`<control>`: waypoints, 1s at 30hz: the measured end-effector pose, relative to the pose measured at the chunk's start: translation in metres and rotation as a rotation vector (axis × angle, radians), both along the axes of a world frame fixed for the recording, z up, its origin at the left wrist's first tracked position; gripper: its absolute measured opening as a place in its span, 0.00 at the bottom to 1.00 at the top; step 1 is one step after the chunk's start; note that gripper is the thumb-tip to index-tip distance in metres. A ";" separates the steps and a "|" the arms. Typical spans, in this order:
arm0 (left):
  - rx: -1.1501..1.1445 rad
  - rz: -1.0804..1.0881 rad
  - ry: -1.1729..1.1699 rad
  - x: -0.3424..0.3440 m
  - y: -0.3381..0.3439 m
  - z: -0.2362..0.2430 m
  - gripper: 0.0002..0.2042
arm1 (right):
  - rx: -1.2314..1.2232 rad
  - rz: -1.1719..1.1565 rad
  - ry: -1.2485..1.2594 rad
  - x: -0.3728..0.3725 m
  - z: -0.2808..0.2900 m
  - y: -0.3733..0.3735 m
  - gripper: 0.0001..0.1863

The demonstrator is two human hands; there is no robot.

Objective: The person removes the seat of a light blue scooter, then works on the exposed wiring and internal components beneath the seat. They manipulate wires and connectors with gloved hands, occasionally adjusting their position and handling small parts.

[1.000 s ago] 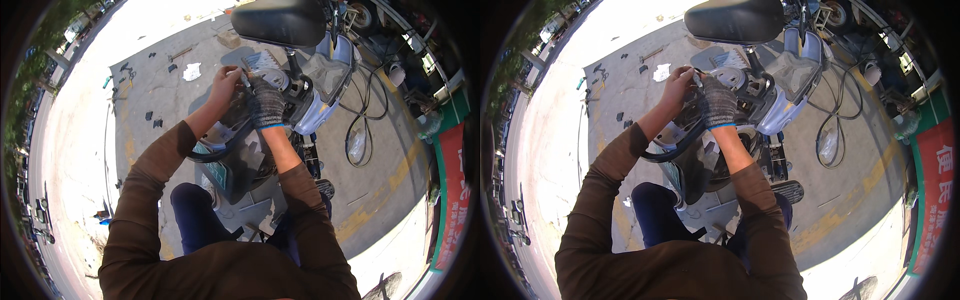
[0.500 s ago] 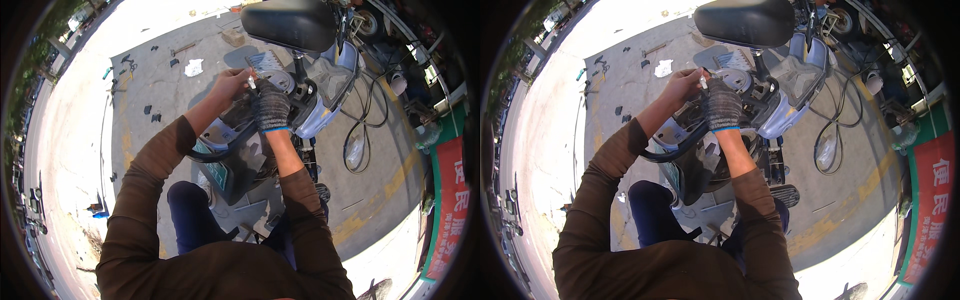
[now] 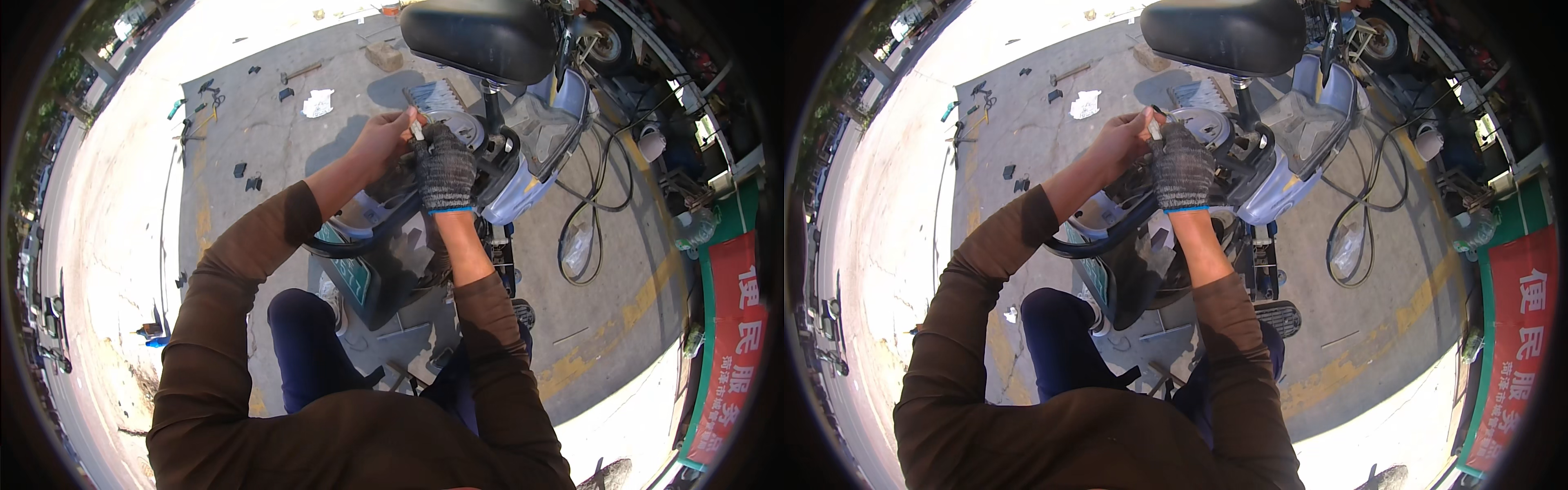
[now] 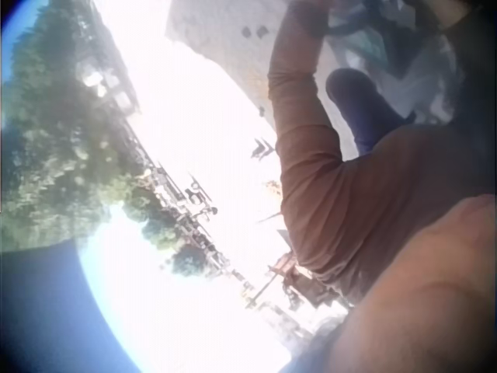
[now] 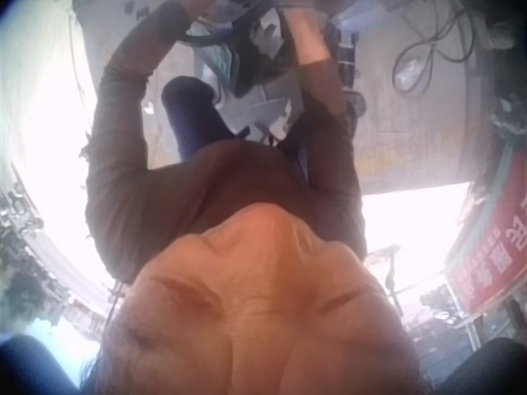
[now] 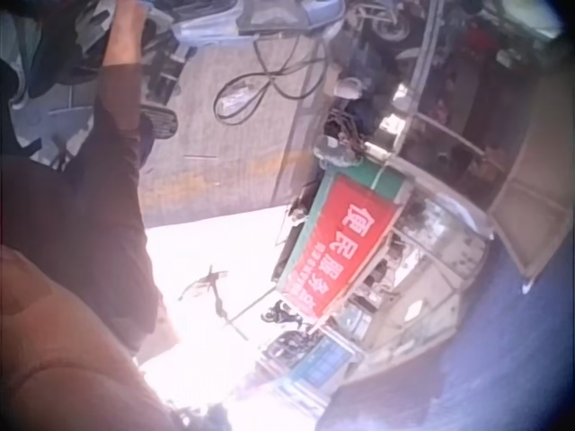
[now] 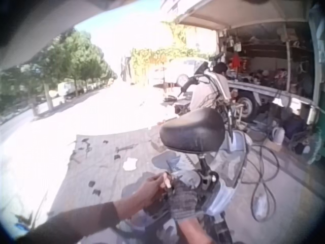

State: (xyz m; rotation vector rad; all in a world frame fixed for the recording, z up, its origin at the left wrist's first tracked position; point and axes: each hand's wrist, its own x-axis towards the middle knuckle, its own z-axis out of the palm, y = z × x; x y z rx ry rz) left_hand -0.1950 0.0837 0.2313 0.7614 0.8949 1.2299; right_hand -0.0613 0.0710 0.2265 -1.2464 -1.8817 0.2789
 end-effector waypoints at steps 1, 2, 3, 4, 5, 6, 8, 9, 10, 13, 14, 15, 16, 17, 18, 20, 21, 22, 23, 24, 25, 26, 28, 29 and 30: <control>-0.015 0.016 0.013 0.000 0.000 0.000 0.14 | 0.012 0.005 -0.008 0.000 -0.002 0.001 0.14; -0.032 0.030 0.025 0.002 -0.002 0.000 0.14 | 0.021 0.009 -0.017 0.001 -0.005 0.002 0.14; -0.049 0.043 0.036 0.004 -0.004 0.001 0.14 | 0.030 0.012 -0.026 0.001 -0.007 0.003 0.13; -0.050 0.026 0.043 0.005 -0.004 0.002 0.14 | 0.041 0.007 -0.022 0.002 -0.009 0.004 0.14; -0.045 0.014 0.053 0.004 -0.004 0.005 0.14 | 0.056 0.008 -0.014 0.001 -0.006 0.004 0.14; -0.041 0.001 0.063 0.003 -0.005 0.007 0.14 | 0.072 0.008 -0.006 -0.001 -0.004 0.003 0.14; -0.027 -0.022 -0.016 0.001 -0.007 0.004 0.14 | 0.082 0.028 0.017 0.000 -0.004 -0.001 0.14; -0.012 -0.039 -0.055 0.001 -0.005 0.004 0.14 | 0.095 0.032 0.028 0.001 -0.004 0.001 0.14; -0.011 -0.072 -0.081 0.000 -0.002 0.004 0.15 | 0.067 0.019 -0.008 0.002 -0.010 0.007 0.14; -0.009 -0.117 -0.151 -0.007 -0.002 0.009 0.17 | 0.024 0.067 0.099 0.000 0.004 0.000 0.14; -0.007 -0.123 -0.174 -0.006 -0.003 0.011 0.17 | 0.005 0.029 0.028 0.001 0.003 0.001 0.13; -0.006 -0.129 -0.198 -0.005 -0.003 0.012 0.18 | -0.003 0.025 0.009 0.001 0.003 0.002 0.13; -0.016 -0.123 -0.191 -0.007 -0.002 0.012 0.19 | -0.012 0.021 -0.010 0.001 0.002 0.002 0.13; -0.026 -0.116 -0.182 -0.011 0.000 0.009 0.19 | -0.019 0.017 -0.027 0.001 0.003 0.001 0.12; -0.035 -0.110 -0.174 -0.014 0.002 0.006 0.20 | -0.023 0.016 -0.031 0.000 0.004 0.000 0.12; 0.010 -0.128 -0.167 -0.016 0.007 -0.002 0.19 | -0.019 0.015 -0.032 0.000 0.003 0.000 0.11; 0.030 -0.137 -0.162 -0.018 0.008 -0.007 0.18 | -0.019 0.014 -0.032 0.000 0.001 0.001 0.11; 0.061 -0.137 -0.057 -0.019 0.009 -0.011 0.18 | 0.005 0.017 -0.044 -0.001 -0.004 0.004 0.11; 0.089 -0.140 0.046 -0.018 0.010 -0.013 0.19 | -0.008 0.019 -0.070 -0.001 -0.004 0.005 0.12; 0.118 -0.143 0.149 -0.018 0.010 -0.015 0.19 | -0.022 0.022 -0.096 0.000 -0.005 0.005 0.12; 0.145 -0.173 0.142 -0.020 0.011 -0.017 0.19 | -0.036 0.026 -0.122 0.000 -0.005 0.005 0.13; 0.173 -0.205 0.133 -0.022 0.011 -0.017 0.20 | -0.026 0.032 -0.118 0.000 -0.005 0.005 0.13; 0.185 -0.256 0.096 -0.027 0.011 -0.016 0.20 | -0.005 0.046 -0.111 0.002 -0.004 0.005 0.14; 0.166 -0.273 0.071 -0.031 0.010 -0.014 0.19 | 0.008 0.059 -0.096 0.002 -0.004 0.006 0.14; 0.148 -0.289 0.045 -0.032 0.010 -0.012 0.19 | 0.021 0.071 -0.082 0.003 -0.004 0.006 0.14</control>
